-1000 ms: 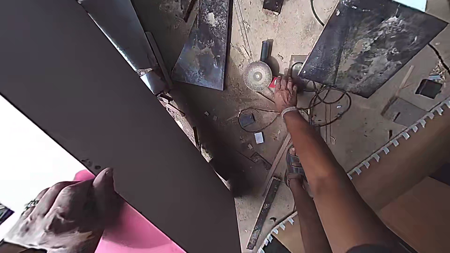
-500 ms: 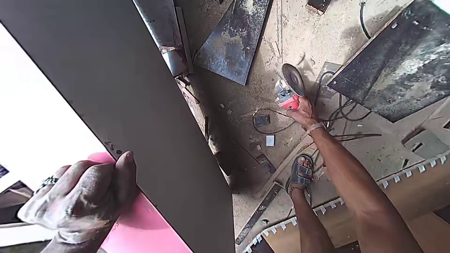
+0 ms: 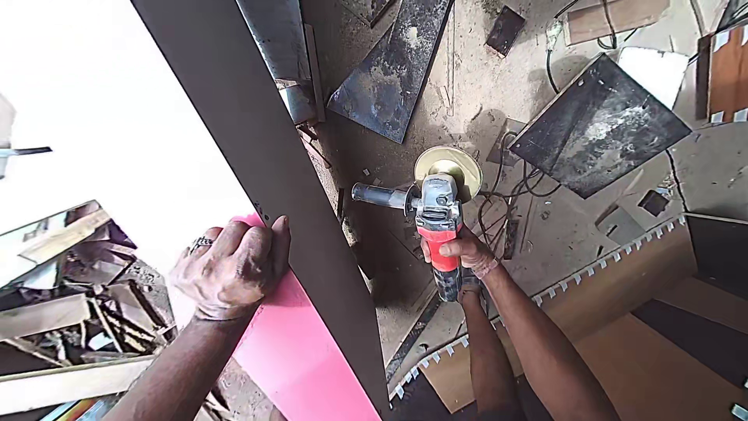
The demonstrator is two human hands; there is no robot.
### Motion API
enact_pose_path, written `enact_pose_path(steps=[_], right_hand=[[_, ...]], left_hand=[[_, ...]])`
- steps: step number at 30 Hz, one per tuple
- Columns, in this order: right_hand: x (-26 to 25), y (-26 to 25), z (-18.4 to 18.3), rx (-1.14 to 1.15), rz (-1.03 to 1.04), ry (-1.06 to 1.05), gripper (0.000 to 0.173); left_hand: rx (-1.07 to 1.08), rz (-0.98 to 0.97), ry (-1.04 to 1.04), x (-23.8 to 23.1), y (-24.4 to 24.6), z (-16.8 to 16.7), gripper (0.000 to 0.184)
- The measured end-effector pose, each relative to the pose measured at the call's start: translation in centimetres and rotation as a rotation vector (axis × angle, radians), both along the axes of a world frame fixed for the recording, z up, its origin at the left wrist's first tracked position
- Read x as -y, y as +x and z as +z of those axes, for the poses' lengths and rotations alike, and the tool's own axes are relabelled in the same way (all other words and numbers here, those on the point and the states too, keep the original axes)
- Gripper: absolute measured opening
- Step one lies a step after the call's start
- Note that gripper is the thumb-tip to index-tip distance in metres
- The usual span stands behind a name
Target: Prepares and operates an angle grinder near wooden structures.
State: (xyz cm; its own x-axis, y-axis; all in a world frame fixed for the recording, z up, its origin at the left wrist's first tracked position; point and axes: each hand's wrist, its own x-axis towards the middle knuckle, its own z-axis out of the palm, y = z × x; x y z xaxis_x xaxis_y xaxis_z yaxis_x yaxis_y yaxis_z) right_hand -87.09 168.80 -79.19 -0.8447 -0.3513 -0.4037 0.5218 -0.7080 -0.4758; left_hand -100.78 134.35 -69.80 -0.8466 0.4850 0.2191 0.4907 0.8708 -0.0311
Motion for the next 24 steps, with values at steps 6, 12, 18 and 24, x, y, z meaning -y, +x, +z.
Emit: enact_pose_path(steps=[6,12,18,24], right_hand=[[1.7,-0.2,1.1,-0.046,0.0,0.009,0.047],[3.6,-0.4,3.0,-0.092,-0.033,-0.023,0.046],[5.2,-0.3,4.8,-0.097,-0.101,-0.047,0.044],[5.8,0.5,6.3,-0.154,-0.134,-0.024,0.047]], left_hand=[[0.018,0.018,0.022,0.1,-0.1,-0.1,0.049],[0.016,0.033,0.033,0.0,-0.1,-0.3,0.049],[0.008,0.043,0.026,-0.2,-0.1,-0.2,0.05],[0.009,0.042,0.019,-0.4,-0.1,-0.2,0.051]])
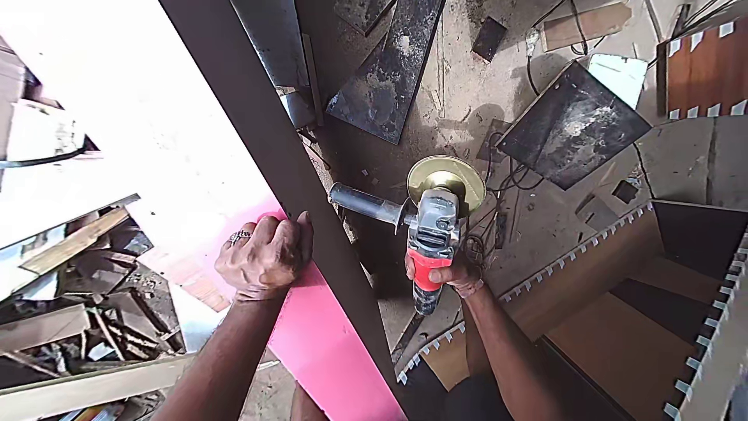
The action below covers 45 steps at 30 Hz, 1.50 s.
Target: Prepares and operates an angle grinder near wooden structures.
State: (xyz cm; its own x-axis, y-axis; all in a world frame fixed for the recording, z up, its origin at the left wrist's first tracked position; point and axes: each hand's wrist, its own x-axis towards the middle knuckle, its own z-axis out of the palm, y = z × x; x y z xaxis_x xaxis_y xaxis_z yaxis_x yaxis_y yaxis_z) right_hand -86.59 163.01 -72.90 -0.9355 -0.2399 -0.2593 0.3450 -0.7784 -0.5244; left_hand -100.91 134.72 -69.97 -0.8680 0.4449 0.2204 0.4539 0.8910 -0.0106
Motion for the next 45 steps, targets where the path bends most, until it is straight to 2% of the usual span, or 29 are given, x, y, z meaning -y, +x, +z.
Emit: enact_pose_path(steps=[7,12,21,28,36,42,45], right_hand=[[-0.2,0.4,2.6,-0.136,-0.045,0.127,0.048],[0.1,1.3,1.3,-0.056,0.071,0.035,0.063],[1.1,1.8,0.7,-0.048,0.058,-0.176,0.054],[0.5,2.6,0.7,-0.049,0.014,-0.098,0.052],[0.6,2.1,1.3,-0.03,-0.006,-0.161,0.056],[0.7,2.6,1.0,-0.003,-0.062,-0.279,0.057],[0.9,2.0,2.4,0.002,-0.073,-0.441,0.054]], left_hand=[[-0.002,-0.009,0.005,-0.1,-0.1,0.1,0.05],[0.002,-0.009,-0.02,-0.1,-0.1,0.2,0.051],[-0.007,-0.007,-0.018,-0.1,0.0,0.2,0.05],[-0.003,-0.008,-0.02,-0.3,-0.1,0.3,0.05],[-0.022,-0.009,-0.017,0.0,-0.1,0.1,0.05],[-0.015,-0.007,-0.021,-0.2,-0.1,0.3,0.049],[-0.013,-0.007,-0.018,-0.2,0.0,0.3,0.05]])
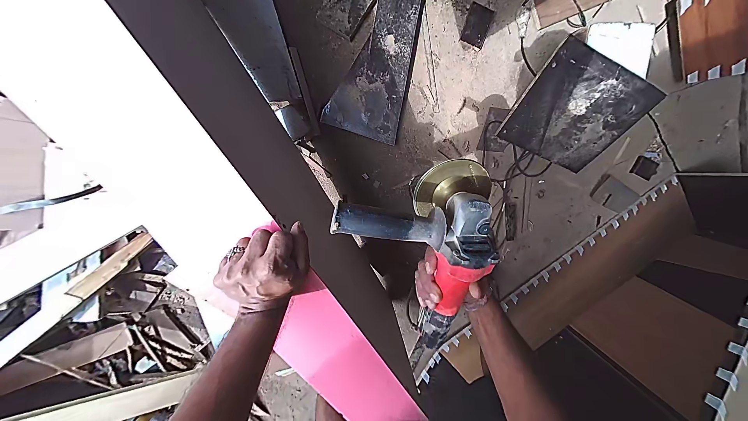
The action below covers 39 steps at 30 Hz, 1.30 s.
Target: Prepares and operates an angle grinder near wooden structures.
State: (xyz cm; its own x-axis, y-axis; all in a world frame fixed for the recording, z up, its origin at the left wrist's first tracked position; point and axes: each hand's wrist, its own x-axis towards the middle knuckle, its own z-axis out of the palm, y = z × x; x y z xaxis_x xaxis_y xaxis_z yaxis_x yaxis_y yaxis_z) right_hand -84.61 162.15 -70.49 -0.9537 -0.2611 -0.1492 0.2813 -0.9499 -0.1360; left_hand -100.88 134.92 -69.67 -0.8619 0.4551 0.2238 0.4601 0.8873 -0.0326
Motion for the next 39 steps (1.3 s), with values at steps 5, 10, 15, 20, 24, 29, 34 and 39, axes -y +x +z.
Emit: enact_pose_path(steps=[5,10,15,20,24,29,34,39], right_hand=[[0.2,-0.9,1.6,0.02,-0.144,-0.191,0.055],[-0.7,-1.4,2.9,0.026,-0.242,-0.38,0.057],[-1.7,-1.6,2.2,-0.086,-0.235,-0.463,0.058],[-1.4,-1.7,3.7,-0.045,-0.234,-0.481,0.056],[-0.8,-1.9,4.7,0.024,-0.255,-0.452,0.06],[-0.6,-2.3,3.9,-0.032,-0.201,-0.466,0.06],[-0.4,-2.1,4.1,-0.037,-0.206,-0.441,0.063],[-0.8,-2.0,4.4,-0.057,-0.193,-0.469,0.061]], left_hand=[[-0.009,0.004,0.007,-0.1,-0.4,-0.1,0.05],[0.01,0.011,-0.008,0.1,0.0,-0.1,0.048],[0.046,0.015,-0.018,0.5,0.1,-0.2,0.049],[0.054,0.009,-0.017,0.3,0.1,-0.1,0.049],[0.05,0.01,-0.02,0.5,0.0,-0.2,0.049],[0.038,0.009,-0.01,0.7,0.0,-0.4,0.05],[0.038,0.017,-0.014,0.8,0.1,-0.5,0.05],[0.034,0.022,-0.007,0.6,0.2,-0.5,0.05]])
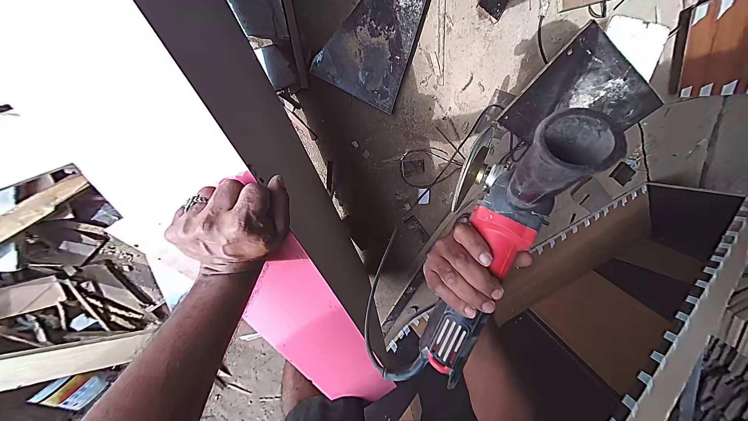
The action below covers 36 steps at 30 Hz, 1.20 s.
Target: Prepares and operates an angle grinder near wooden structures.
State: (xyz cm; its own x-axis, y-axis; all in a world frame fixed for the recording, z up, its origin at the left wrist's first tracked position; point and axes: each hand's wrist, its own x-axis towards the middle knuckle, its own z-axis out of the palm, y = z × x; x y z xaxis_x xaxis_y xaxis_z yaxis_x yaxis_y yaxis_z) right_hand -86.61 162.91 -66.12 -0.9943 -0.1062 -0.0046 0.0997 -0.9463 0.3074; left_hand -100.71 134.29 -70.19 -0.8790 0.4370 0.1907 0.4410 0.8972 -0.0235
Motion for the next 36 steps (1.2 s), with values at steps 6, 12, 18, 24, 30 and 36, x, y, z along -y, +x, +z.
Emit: enact_pose_path(steps=[6,12,18,24,30,36], right_hand=[[-0.4,0.0,-0.1,-0.053,0.036,-0.047,0.061],[-0.4,0.0,0.3,-0.075,0.039,-0.062,0.063],[-0.5,0.0,0.1,-0.079,0.056,-0.077,0.065],[-0.5,0.0,-0.3,-0.087,0.053,-0.074,0.063],[-0.7,0.0,-0.7,-0.051,0.06,-0.018,0.06],[-0.6,0.1,-1.0,0.035,0.056,0.068,0.065]], left_hand=[[0.026,0.004,0.006,0.0,0.1,-0.2,0.051],[0.019,0.008,0.001,-0.1,0.1,0.1,0.051],[0.007,0.004,0.004,-0.1,0.0,0.0,0.049],[0.014,0.005,0.0,-0.1,0.0,0.2,0.05],[0.01,-0.003,0.0,0.0,0.0,0.1,0.05],[0.012,-0.008,-0.004,-0.1,-0.1,0.3,0.05]])
